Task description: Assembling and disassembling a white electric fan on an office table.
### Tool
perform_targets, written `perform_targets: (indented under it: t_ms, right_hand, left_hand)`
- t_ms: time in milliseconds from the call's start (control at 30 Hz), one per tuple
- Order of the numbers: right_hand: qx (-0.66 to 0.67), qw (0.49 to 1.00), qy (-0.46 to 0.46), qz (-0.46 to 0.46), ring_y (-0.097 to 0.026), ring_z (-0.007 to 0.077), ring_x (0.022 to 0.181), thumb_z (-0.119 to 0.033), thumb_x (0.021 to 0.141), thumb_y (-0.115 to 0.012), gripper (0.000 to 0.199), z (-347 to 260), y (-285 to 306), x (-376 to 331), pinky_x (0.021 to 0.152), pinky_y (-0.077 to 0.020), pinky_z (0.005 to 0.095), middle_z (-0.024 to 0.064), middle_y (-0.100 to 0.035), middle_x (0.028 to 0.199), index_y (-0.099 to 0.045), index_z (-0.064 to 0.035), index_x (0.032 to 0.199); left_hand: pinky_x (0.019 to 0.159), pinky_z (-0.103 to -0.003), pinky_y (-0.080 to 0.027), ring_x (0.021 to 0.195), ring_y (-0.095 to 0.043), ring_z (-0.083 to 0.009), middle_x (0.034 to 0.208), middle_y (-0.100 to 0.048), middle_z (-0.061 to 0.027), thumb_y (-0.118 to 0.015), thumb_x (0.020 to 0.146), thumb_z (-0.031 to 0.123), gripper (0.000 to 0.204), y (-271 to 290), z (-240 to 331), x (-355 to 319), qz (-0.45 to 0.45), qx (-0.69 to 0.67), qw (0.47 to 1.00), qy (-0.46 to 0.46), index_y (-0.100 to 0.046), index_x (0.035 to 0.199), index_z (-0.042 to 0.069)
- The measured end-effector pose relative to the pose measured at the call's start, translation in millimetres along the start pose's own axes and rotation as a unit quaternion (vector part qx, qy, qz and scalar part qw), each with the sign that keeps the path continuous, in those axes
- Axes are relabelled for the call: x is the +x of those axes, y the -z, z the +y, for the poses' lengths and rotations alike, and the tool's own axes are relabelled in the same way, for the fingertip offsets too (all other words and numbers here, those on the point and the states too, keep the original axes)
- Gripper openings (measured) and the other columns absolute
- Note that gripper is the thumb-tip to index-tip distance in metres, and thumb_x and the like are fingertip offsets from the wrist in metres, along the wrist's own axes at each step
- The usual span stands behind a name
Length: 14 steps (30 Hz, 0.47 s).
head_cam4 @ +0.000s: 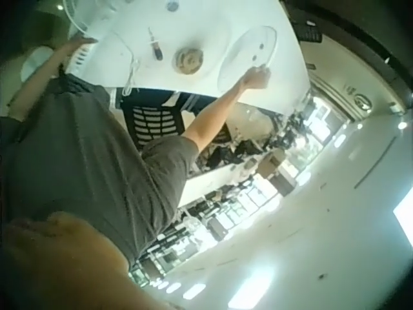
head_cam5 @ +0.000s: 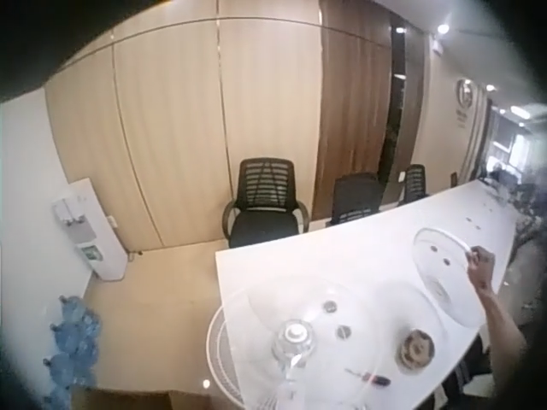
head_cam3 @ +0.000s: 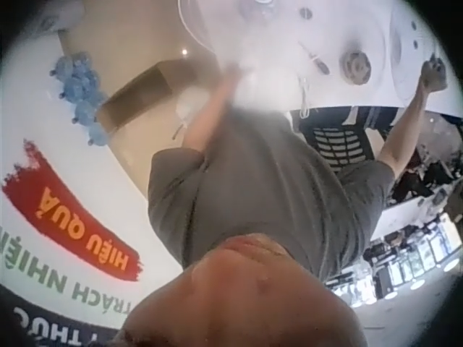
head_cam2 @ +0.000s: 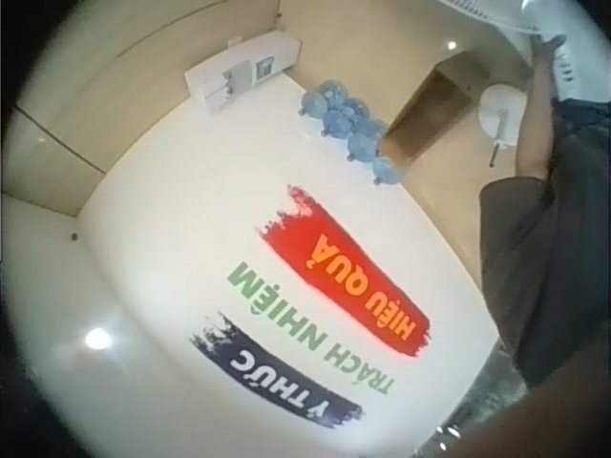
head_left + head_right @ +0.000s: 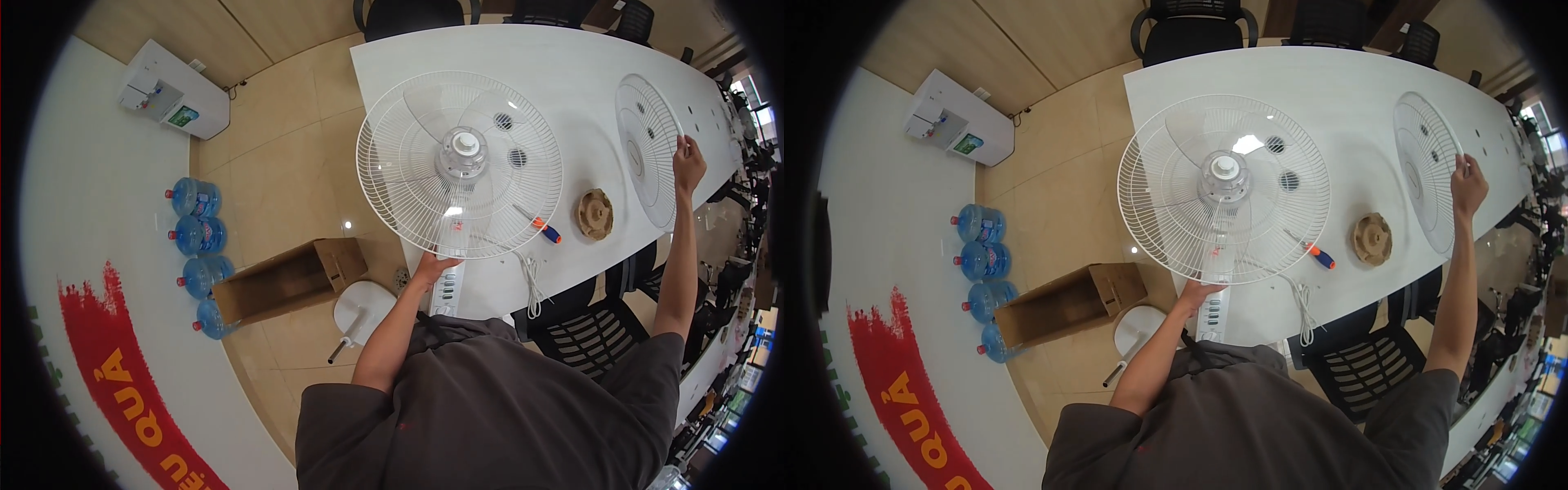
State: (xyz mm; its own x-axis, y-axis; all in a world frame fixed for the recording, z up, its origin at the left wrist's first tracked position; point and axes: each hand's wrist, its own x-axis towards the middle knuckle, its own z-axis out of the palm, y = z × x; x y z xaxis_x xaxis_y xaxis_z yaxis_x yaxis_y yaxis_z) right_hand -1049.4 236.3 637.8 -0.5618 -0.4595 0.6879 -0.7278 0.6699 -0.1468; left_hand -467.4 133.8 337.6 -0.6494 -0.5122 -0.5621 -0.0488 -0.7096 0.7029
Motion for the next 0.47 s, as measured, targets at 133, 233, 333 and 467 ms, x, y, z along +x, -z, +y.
perform_targets:
  t_ms: [133, 233, 333, 467]
  right_hand:
    - [0.005, 0.998, 0.022, 0.050, -0.067, 0.0278, 0.058, -0.026, 0.089, -0.070, 0.023, 16.5, -32.3, -36.6, 0.057, -0.0510, 0.0350, 0.0166, -0.068, 0.068, -0.073, -0.0049, 0.098]
    - [-0.002, 1.000, 0.021, 0.016, -0.068, 0.0299, 0.060, -0.022, 0.088, -0.071, 0.019, 15.7, -39.7, -54.2, 0.057, -0.0517, 0.0369, 0.0175, -0.068, 0.068, -0.072, -0.0045, 0.097]
    - [0.011, 0.996, 0.083, 0.020, -0.069, 0.0316, 0.063, -0.018, 0.088, -0.071, 0.016, 8.5, -51.3, -68.1, 0.057, -0.0523, 0.0377, 0.0175, -0.068, 0.072, -0.071, -0.0048, 0.097]
    - [0.030, 0.989, 0.144, -0.024, -0.070, 0.0306, 0.076, -0.014, 0.087, -0.070, 0.015, 6.6, -71.8, -119.0, 0.067, -0.0547, 0.0369, 0.0160, -0.072, 0.088, -0.071, -0.0080, 0.101]
  left_hand:
    - [0.089, -0.036, -0.052, 0.106, -0.064, -0.0241, 0.123, -0.061, -0.0124, -0.080, 0.072, 0.004, 0.076, -2.9, 5.2, -3.8, 0.012, 0.010, 1.000, 0.015, -0.042, 0.139, 0.002]
    - [0.088, -0.035, -0.053, 0.104, -0.065, -0.0231, 0.120, -0.063, -0.0117, -0.080, 0.073, 0.004, 0.073, -9.3, 12.1, -8.6, 0.030, 0.076, 0.996, -0.030, -0.045, 0.137, 0.003]
    - [0.087, -0.034, -0.053, 0.102, -0.065, -0.0215, 0.118, -0.064, -0.0119, -0.081, 0.073, 0.007, 0.070, -8.2, 9.9, -9.5, 0.040, 0.029, 0.999, 0.009, -0.048, 0.134, 0.002]
    - [0.086, -0.034, -0.053, 0.101, -0.064, -0.0209, 0.117, -0.064, -0.0121, -0.083, 0.072, 0.011, 0.070, -15.0, 1.0, -5.1, 0.028, 0.039, 0.999, 0.008, -0.049, 0.132, 0.000]
